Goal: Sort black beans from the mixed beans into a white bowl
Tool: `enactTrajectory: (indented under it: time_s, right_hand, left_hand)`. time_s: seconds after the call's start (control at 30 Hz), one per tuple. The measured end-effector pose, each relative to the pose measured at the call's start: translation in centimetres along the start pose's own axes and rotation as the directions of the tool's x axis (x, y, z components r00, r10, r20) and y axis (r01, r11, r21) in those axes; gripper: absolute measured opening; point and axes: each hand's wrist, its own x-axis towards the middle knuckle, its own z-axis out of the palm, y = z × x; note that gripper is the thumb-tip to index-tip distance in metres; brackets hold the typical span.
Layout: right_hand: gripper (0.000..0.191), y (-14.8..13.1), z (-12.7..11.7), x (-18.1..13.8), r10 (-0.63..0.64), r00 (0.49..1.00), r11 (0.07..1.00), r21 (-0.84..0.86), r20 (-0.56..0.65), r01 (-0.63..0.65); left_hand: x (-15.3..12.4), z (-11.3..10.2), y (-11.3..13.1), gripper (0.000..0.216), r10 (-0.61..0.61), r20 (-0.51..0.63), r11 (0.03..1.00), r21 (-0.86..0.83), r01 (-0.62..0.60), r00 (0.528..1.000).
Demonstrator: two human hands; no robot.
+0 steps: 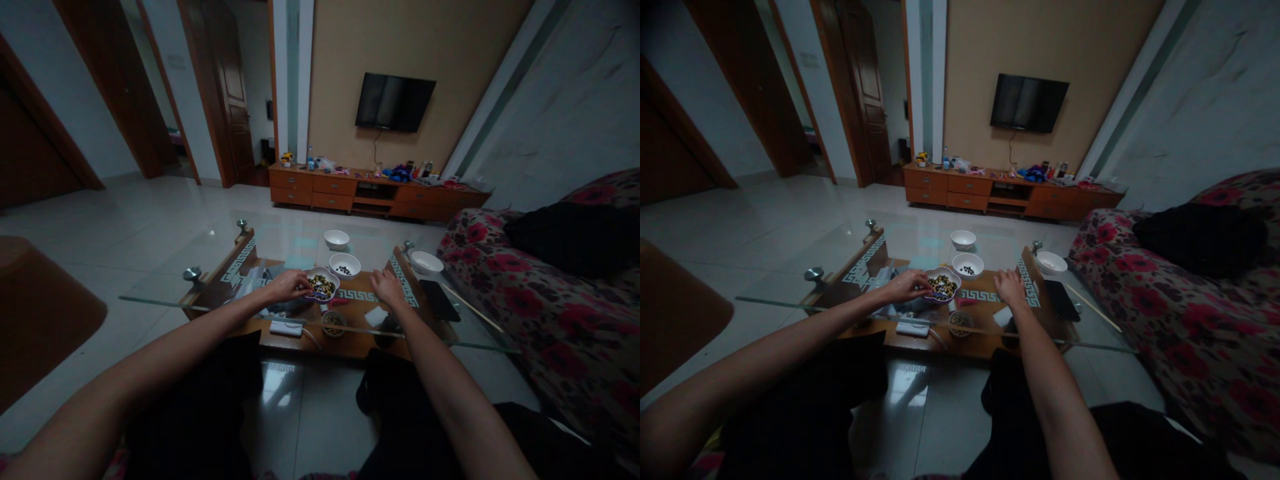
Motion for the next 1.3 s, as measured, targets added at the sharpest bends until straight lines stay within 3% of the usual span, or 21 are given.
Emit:
enactTrajectory:
  time_s: [1.03, 1.3]
  right_hand:
    - [0.059, -0.2, -0.4, -0.3, 0.013, 1.0, 1.0, -0.015, 0.012, -0.013]
    - [0.06, 0.1, -0.3, -0.3, -0.01, 1.0, 1.0, -0.006, 0.006, 0.01]
  left_hand:
    - [0.1, 1.0, -0.6, 0.016, 0.058, -0.098, 0.998, -0.006, -0.058, 0.993]
    - [0.2, 1.4, -0.7, 0.015, 0.019, -0.114, 1.0, -0.014, -0.021, 0.993]
